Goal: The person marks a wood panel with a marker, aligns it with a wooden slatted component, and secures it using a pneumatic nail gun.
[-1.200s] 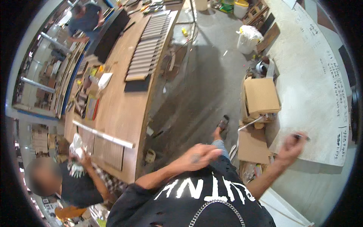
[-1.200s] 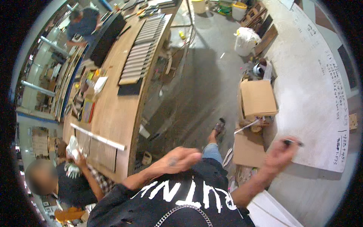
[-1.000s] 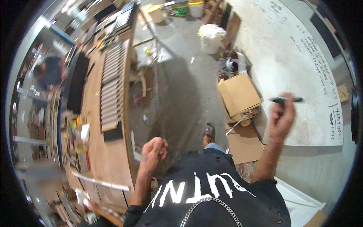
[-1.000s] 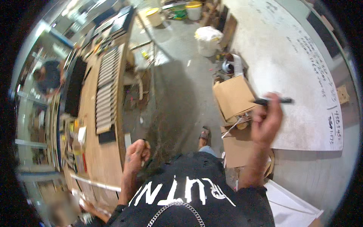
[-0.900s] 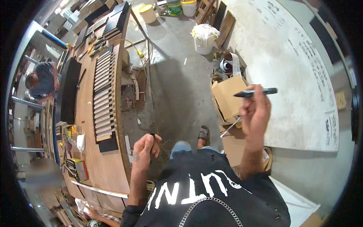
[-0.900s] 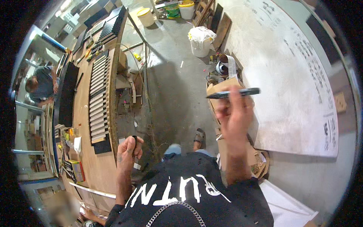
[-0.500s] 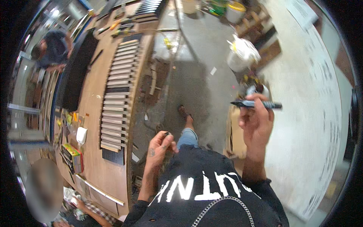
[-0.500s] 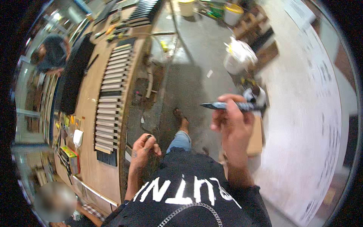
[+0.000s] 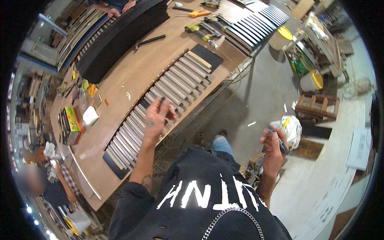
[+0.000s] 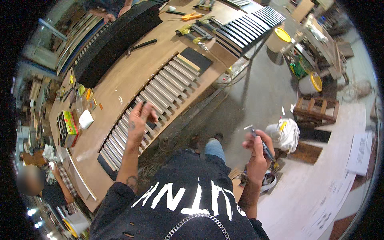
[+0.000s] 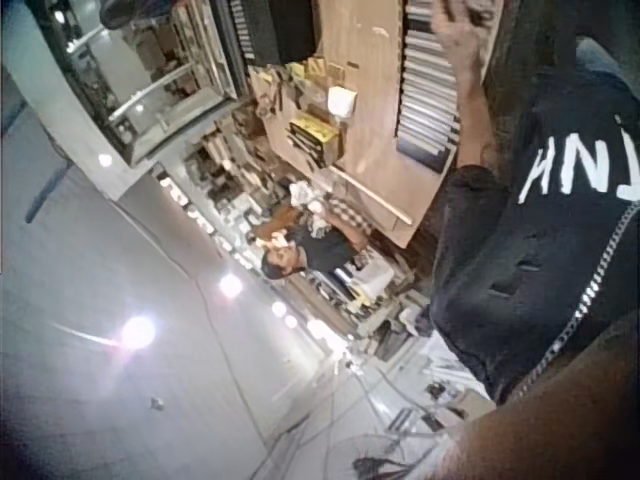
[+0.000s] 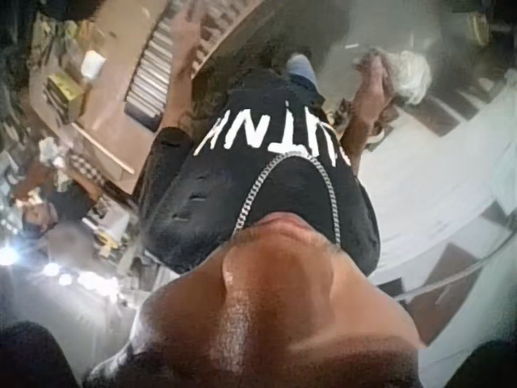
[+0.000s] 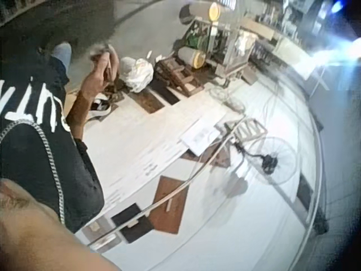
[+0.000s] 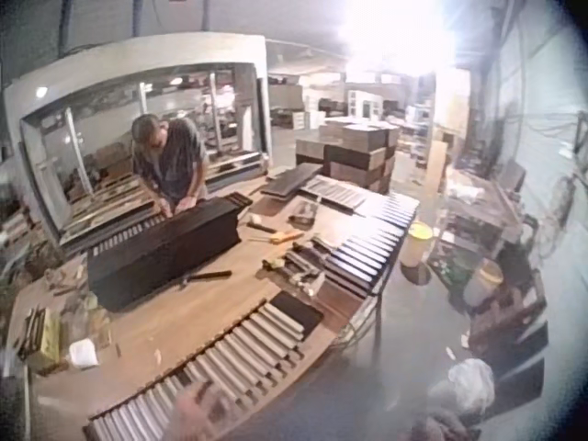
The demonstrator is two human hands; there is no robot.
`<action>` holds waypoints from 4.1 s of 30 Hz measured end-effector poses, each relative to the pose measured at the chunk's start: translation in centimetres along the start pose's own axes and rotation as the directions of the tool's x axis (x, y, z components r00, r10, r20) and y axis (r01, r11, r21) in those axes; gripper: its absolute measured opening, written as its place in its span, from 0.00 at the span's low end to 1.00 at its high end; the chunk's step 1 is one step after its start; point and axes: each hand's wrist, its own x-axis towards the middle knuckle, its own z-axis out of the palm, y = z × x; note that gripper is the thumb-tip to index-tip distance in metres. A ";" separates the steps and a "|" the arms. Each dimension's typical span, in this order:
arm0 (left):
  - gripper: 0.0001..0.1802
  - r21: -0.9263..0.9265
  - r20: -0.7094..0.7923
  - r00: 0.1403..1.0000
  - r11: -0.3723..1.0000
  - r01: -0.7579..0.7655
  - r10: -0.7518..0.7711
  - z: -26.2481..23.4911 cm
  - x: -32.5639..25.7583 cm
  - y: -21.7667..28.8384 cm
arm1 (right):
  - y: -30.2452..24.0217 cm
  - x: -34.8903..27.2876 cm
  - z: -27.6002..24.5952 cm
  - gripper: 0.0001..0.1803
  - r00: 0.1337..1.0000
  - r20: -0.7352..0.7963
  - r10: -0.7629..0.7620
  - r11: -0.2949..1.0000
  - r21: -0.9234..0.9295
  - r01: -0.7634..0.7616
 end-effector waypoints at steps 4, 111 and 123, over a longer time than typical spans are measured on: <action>0.21 0.011 -0.323 0.941 0.995 -0.096 0.095 -1.9 9.3 -3.8 | 1.9 10.0 2.0 0.11 0.962 0.222 0.161 0.986 0.001 -0.165; 0.30 0.752 -0.656 0.694 0.335 0.568 0.297 -9.2 28.1 -17.4 | 25.6 32.3 42.4 0.31 -0.148 0.989 -0.022 0.762 0.113 0.638; 0.29 0.764 -0.643 0.685 0.351 0.542 0.342 -8.9 28.0 -17.2 | 25.6 32.3 42.4 0.31 -0.171 0.985 -0.014 0.736 0.126 0.665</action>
